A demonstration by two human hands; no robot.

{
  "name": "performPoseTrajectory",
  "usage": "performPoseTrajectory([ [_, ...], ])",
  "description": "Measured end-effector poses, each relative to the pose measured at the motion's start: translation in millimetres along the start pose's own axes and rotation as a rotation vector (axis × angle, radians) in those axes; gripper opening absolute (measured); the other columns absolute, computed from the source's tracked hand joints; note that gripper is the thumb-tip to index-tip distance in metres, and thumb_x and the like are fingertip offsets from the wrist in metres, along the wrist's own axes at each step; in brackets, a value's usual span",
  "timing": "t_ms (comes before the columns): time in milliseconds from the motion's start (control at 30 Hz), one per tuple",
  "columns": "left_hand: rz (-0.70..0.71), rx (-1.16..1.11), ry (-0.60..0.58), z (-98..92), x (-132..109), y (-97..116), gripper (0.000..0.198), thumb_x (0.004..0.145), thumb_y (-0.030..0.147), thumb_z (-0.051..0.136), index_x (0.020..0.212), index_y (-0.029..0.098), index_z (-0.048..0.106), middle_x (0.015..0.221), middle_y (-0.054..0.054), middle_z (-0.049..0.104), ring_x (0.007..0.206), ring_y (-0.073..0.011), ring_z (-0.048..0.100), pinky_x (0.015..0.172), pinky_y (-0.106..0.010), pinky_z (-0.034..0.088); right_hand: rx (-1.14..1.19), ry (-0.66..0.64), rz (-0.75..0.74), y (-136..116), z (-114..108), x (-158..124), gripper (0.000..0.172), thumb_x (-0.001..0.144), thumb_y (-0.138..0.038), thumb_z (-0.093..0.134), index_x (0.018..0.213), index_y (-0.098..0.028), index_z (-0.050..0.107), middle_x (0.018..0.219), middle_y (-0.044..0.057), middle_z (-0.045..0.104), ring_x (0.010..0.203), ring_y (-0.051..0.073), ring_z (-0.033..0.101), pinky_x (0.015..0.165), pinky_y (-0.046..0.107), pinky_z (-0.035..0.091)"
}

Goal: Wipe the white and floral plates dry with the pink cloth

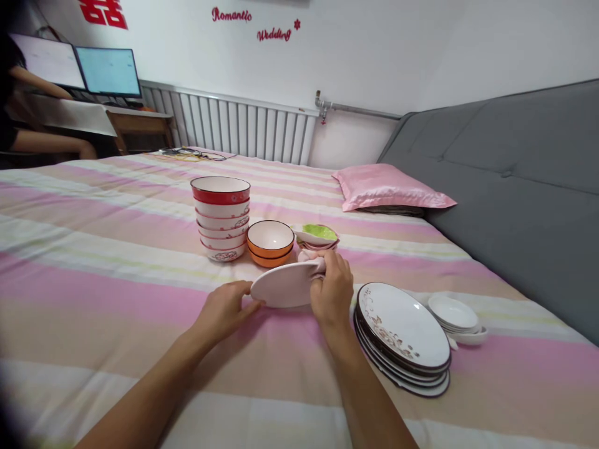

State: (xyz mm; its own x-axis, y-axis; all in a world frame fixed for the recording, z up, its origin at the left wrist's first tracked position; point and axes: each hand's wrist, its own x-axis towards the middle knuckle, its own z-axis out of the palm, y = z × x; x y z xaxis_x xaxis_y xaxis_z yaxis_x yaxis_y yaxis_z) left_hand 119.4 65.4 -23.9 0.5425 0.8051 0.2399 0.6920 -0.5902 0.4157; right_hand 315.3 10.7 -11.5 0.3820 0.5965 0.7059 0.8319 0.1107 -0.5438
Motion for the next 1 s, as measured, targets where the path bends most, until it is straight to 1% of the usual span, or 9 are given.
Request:
performPoseTrajectory([
  [133, -0.043, 0.024, -0.079, 3.3, -1, 4, 0.016, 0.084, 0.025, 0.050, 0.078, 0.019, 0.064, 0.076, -0.007, 0.070, 0.070, -0.0204, 0.064, 0.054, -0.024, 0.032, 0.040, 0.006, 0.051, 3, -1, 1, 0.039, 0.055, -0.006, 0.038, 0.086, -0.021, 0.056, 0.086, 0.004, 0.061, 0.085, 0.022, 0.052, 0.077, 0.034, 0.039],
  [267, -0.048, 0.025, -0.003, 3.3, 0, 2, 0.023, 0.087, 0.024, 0.045, 0.072, 0.019, 0.062, 0.065, -0.004, 0.067, 0.062, -0.0181, 0.062, 0.051, -0.024, 0.030, 0.100, 0.013, 0.100, 3, -3, 3, 0.038, 0.054, -0.008, 0.039, 0.085, -0.020, 0.057, 0.085, 0.004, 0.062, 0.083, 0.022, 0.053, 0.076, 0.033, 0.040],
  [333, -0.013, -0.016, 0.172, 1.6, 0, -1, 0.023, 0.088, 0.026, 0.046, 0.071, 0.019, 0.061, 0.060, -0.002, 0.065, 0.056, -0.0159, 0.059, 0.050, -0.023, 0.031, 0.177, -0.001, 0.170, 4, -1, 2, 0.037, 0.055, -0.010, 0.040, 0.086, -0.020, 0.057, 0.082, 0.002, 0.062, 0.079, 0.020, 0.054, 0.072, 0.031, 0.040],
  [467, 0.212, -0.147, 0.679, -4.6, -1, -3, 0.012, 0.086, 0.024, 0.053, 0.088, 0.019, 0.064, 0.075, -0.001, 0.069, 0.066, -0.0123, 0.062, 0.060, -0.021, 0.042, 0.365, -0.101, 0.312, 4, 12, -4, 0.034, 0.057, -0.014, 0.043, 0.087, -0.020, 0.058, 0.075, 0.000, 0.061, 0.070, 0.018, 0.052, 0.062, 0.027, 0.040],
  [533, 0.316, -0.180, 0.784, -8.2, -1, -2, 0.011, 0.085, 0.018, 0.056, 0.092, 0.017, 0.063, 0.079, -0.002, 0.068, 0.071, -0.0113, 0.061, 0.066, -0.020, 0.045, 0.437, -0.156, 0.342, 3, 21, -9, 0.034, 0.056, -0.015, 0.044, 0.086, -0.019, 0.059, 0.071, 0.000, 0.060, 0.066, 0.017, 0.052, 0.060, 0.027, 0.040],
  [633, 0.374, -0.229, 0.785, -11.7, -1, 1, 0.012, 0.084, 0.013, 0.056, 0.094, 0.017, 0.063, 0.081, -0.003, 0.066, 0.073, -0.0106, 0.060, 0.068, -0.020, 0.046, 0.494, -0.195, 0.372, 1, 31, -15, 0.036, 0.056, -0.014, 0.043, 0.088, -0.019, 0.059, 0.069, -0.001, 0.059, 0.065, 0.017, 0.051, 0.059, 0.026, 0.039],
  [767, 0.445, -0.254, 0.757, -11.5, -2, 2, 0.016, 0.083, 0.011, 0.057, 0.096, 0.017, 0.062, 0.084, -0.004, 0.065, 0.075, -0.0111, 0.060, 0.068, -0.020, 0.048, 0.470, -0.176, 0.328, -4, 27, -16, 0.037, 0.057, -0.012, 0.040, 0.088, -0.019, 0.057, 0.078, 0.001, 0.061, 0.073, 0.018, 0.053, 0.065, 0.027, 0.040],
  [867, 0.511, -0.250, 0.741, -9.8, -4, 4, 0.018, 0.082, 0.010, 0.058, 0.098, 0.018, 0.062, 0.083, -0.004, 0.064, 0.074, -0.0108, 0.060, 0.066, -0.020, 0.048, 0.399, -0.160, 0.229, -12, 16, -13, 0.039, 0.056, -0.008, 0.037, 0.089, -0.019, 0.056, 0.083, 0.001, 0.060, 0.077, 0.018, 0.053, 0.068, 0.028, 0.040],
  [1000, 0.557, -0.241, 0.712, -7.5, -6, 5, 0.022, 0.081, 0.008, 0.058, 0.100, 0.019, 0.061, 0.084, -0.004, 0.063, 0.073, -0.0106, 0.059, 0.065, -0.019, 0.047, 0.258, -0.125, 0.013, -26, 5, -12, 0.043, 0.054, -0.004, 0.036, 0.090, -0.020, 0.055, 0.089, 0.003, 0.060, 0.085, 0.020, 0.053, 0.074, 0.031, 0.040],
])
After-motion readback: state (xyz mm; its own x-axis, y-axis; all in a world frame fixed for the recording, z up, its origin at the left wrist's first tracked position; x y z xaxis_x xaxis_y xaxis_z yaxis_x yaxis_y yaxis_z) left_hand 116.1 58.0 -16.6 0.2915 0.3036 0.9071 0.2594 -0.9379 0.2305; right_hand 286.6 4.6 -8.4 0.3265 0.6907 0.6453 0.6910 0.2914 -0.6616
